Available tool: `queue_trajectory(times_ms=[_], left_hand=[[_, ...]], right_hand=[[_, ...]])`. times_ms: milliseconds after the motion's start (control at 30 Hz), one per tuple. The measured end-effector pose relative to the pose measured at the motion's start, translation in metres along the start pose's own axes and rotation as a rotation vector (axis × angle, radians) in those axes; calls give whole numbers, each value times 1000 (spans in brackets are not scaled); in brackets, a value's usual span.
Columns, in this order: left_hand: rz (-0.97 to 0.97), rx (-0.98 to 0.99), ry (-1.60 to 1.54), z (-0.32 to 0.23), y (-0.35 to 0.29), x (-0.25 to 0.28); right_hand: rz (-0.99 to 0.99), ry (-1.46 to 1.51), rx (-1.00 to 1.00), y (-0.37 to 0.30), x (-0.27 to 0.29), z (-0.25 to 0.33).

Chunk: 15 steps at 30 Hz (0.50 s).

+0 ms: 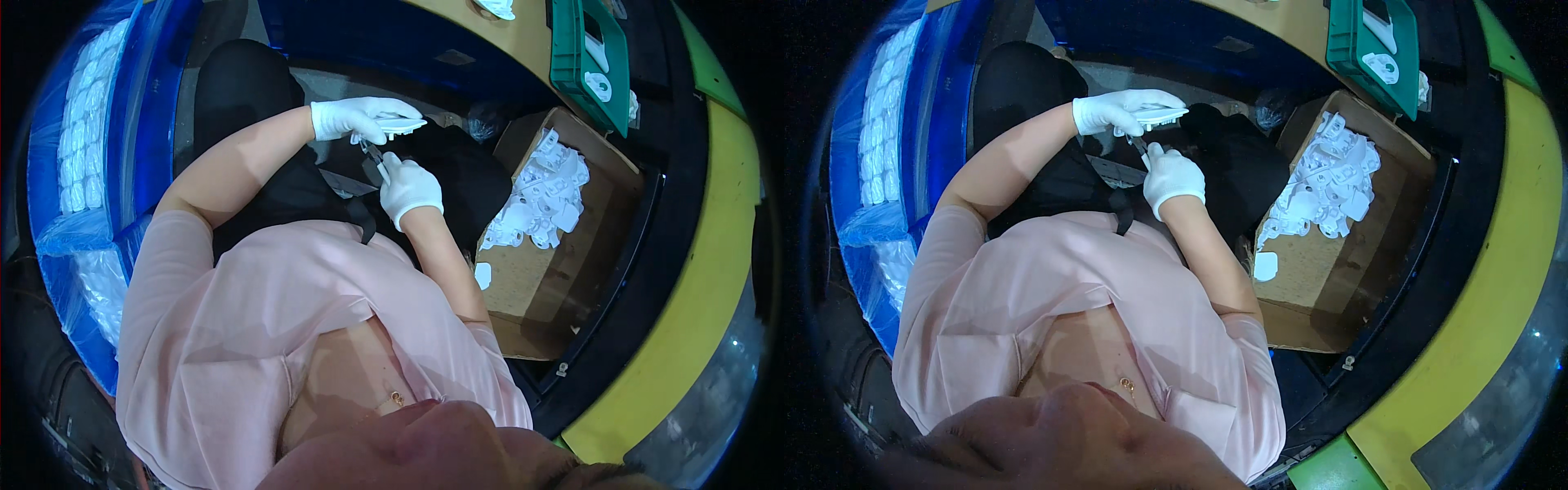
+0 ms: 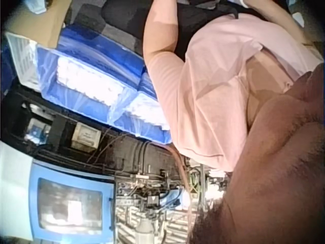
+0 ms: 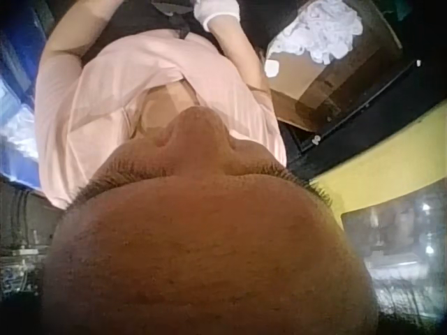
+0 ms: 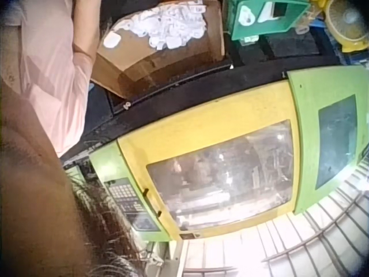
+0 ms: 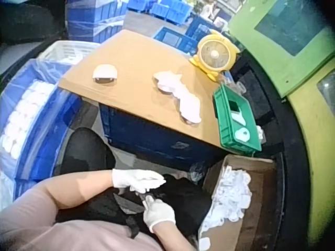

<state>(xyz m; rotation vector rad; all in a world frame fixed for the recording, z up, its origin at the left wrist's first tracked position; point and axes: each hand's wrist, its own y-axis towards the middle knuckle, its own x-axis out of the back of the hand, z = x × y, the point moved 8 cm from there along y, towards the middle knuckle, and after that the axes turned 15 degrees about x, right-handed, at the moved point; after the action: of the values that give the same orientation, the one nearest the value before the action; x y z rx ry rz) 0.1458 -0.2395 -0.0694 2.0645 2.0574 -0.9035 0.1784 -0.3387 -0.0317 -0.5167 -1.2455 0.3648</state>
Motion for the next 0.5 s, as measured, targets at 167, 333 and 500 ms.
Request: queue_trajectory(times_ms=[167,333,500], left_hand=[[-40,116,-16,10,5,8],[-147,-26,-159,-11,-7,22],[-329,3,-286,-11,-8,42]], right_hand=[[-71,59,70,11,-14,-7],[-368,313,112,4,-11,-18],[-592,716,-62,-42,-4,-48]])
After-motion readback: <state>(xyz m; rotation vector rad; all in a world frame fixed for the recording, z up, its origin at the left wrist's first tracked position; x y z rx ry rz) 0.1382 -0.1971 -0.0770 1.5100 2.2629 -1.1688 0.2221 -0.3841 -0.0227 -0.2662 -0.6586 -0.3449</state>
